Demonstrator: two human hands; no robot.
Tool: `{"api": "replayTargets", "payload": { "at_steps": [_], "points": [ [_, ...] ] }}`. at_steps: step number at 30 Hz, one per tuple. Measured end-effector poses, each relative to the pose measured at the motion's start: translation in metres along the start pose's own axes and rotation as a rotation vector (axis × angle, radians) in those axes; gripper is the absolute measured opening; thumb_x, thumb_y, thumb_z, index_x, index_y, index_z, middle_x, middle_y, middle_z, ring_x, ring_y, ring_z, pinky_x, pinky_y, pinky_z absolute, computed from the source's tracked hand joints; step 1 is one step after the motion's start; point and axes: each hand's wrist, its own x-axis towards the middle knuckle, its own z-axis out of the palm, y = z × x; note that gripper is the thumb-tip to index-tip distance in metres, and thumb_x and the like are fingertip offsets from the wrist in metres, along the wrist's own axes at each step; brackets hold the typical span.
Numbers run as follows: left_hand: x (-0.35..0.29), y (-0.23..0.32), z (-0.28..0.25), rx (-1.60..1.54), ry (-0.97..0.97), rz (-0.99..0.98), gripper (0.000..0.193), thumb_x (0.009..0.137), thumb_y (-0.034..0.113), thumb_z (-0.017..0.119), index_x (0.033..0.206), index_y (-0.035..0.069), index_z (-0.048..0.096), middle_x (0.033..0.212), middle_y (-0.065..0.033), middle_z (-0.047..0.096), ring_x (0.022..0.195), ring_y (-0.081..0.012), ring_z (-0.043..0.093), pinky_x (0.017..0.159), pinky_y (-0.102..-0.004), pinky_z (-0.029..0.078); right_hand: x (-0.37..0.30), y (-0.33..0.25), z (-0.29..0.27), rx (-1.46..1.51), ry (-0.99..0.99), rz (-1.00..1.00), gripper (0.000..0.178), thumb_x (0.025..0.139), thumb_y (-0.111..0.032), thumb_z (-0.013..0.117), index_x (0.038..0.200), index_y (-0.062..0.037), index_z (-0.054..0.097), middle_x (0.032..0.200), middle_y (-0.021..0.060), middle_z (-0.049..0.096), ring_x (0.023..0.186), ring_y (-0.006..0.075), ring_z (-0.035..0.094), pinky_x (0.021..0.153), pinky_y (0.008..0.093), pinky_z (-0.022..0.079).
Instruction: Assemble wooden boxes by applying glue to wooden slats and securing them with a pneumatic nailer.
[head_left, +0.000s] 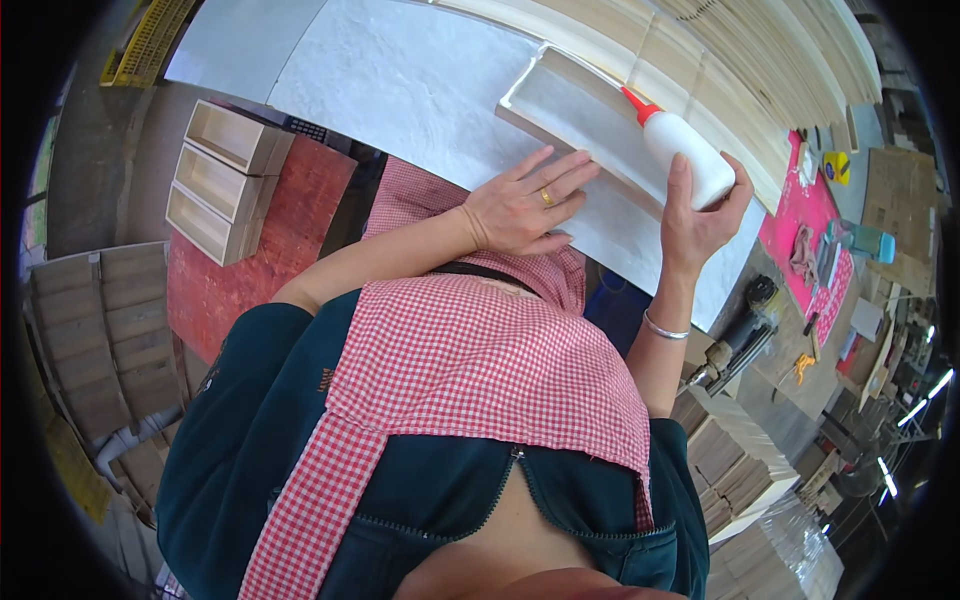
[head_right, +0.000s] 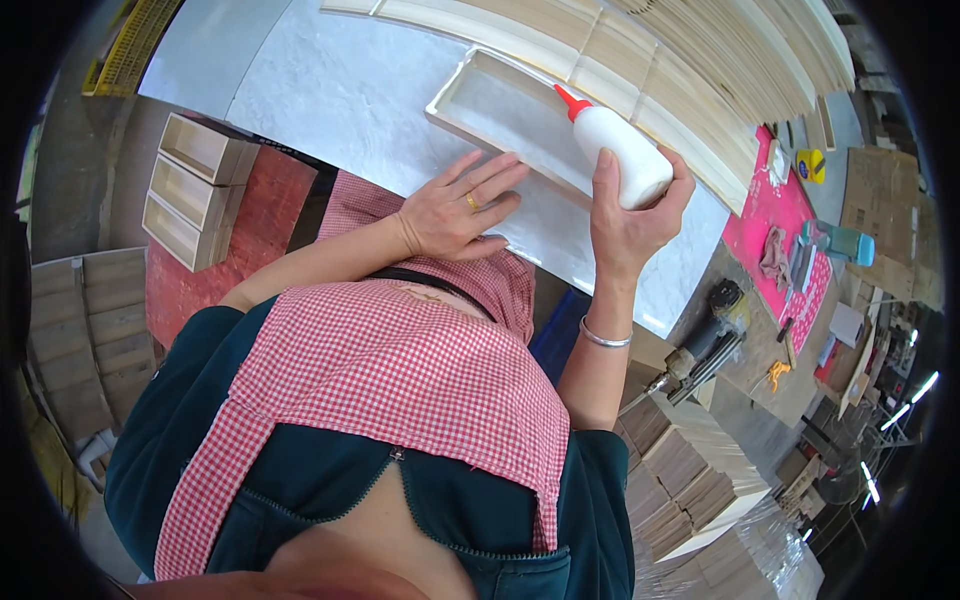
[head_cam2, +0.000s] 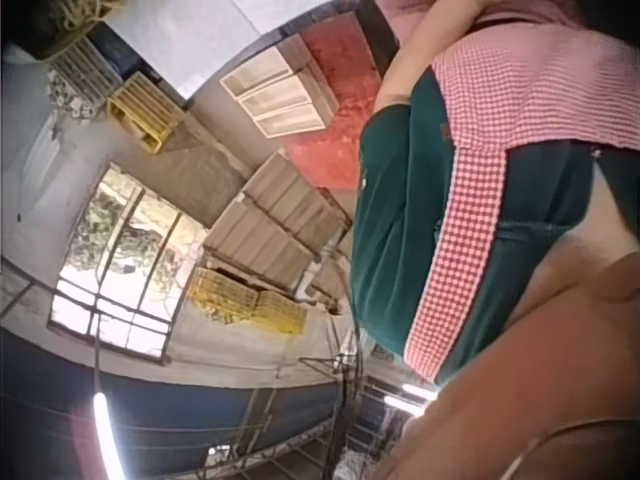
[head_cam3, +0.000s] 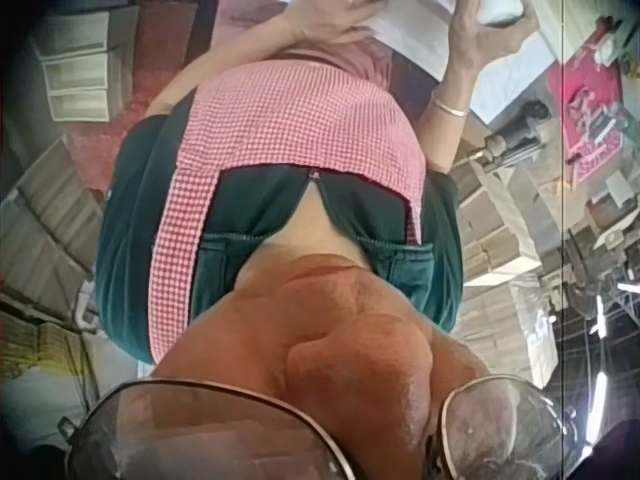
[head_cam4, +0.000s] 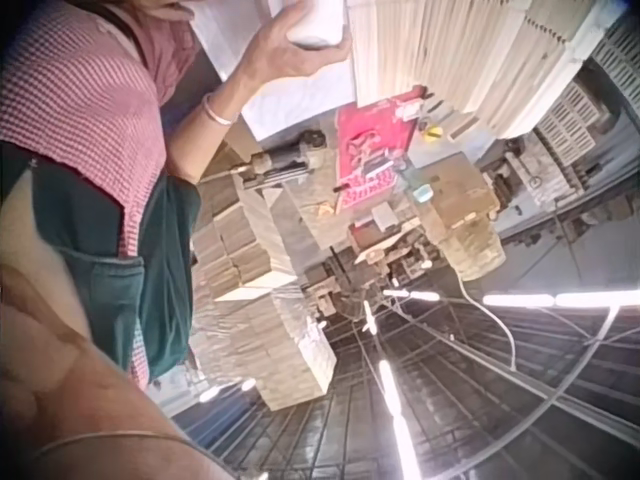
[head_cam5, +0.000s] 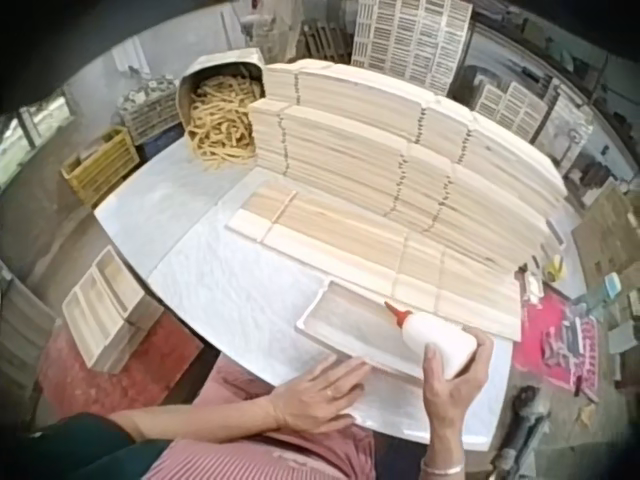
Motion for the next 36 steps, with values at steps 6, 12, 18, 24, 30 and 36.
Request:
{"api": "replayTargets", "payload": {
  "at_steps": [6,12,18,24,30,36],
  "points": [
    [0.002,0.002,0.0,0.026,-0.008,0.016,0.049,0.09,0.043,0.063,0.122,0.005,0.064,0.161,-0.0179,0.036,0.152,-0.0308,0.032,0.124,-0.0474,0.022,-0.008,0.015,-0.031,-0.065,0.06,0.039,0.053,0.083,-0.023,0.084,0.122,-0.0023,0.055,0.106,0.0141,0.064,0.09,0.0248,0.064,0.08,0.034,0.054],
    [0.004,0.003,0.0,0.034,-0.014,0.004,0.05,0.09,0.043,0.063,0.124,0.006,0.064,0.161,-0.0175,0.037,0.152,-0.031,0.032,0.125,-0.0469,0.02,-0.015,0.027,-0.057,-0.122,0.122,0.061,0.051,0.085,-0.023,0.083,0.122,-0.0023,0.055,0.108,0.014,0.064,0.09,0.0247,0.063,0.08,0.0343,0.054],
    [0.003,0.002,0.002,0.048,-0.014,0.001,0.05,0.091,0.044,0.061,0.125,0.007,0.063,0.162,-0.0173,0.034,0.153,-0.0301,0.029,0.125,-0.0474,0.02,-0.02,0.039,-0.078,-0.154,0.191,0.085,0.046,0.088,-0.023,0.082,0.12,-0.003,0.056,0.109,0.014,0.063,0.094,0.0248,0.063,0.081,0.0347,0.054],
    [0.002,0.001,0.005,0.062,-0.007,0.001,0.049,0.092,0.045,0.06,0.124,0.007,0.063,0.163,-0.0171,0.032,0.154,-0.0285,0.026,0.125,-0.048,0.02,-0.024,0.044,-0.094,-0.153,0.246,0.129,0.049,0.085,-0.021,0.083,0.121,-0.0019,0.056,0.109,0.0146,0.063,0.091,0.0246,0.063,0.08,0.0351,0.054],
    [0.004,0.003,0.004,0.069,-0.008,-0.003,0.047,0.091,0.045,0.061,0.122,0.009,0.063,0.163,-0.0159,0.033,0.154,-0.0276,0.027,0.125,-0.0478,0.02,-0.028,0.049,-0.104,-0.201,0.241,0.094,0.049,0.084,-0.02,0.083,0.121,-0.0014,0.056,0.108,0.0147,0.064,0.089,0.0242,0.063,0.078,0.0348,0.054],
    [0.005,0.005,0.002,0.049,-0.014,-0.006,0.049,0.09,0.042,0.065,0.125,0.008,0.064,0.162,-0.0157,0.036,0.153,-0.0306,0.03,0.126,-0.0476,0.019,-0.042,0.032,-0.114,-0.191,0.23,0.171,0.048,0.084,-0.02,0.083,0.119,-0.0013,0.057,0.107,0.0145,0.064,0.089,0.0238,0.063,0.078,0.0344,0.054]
  ]
}}
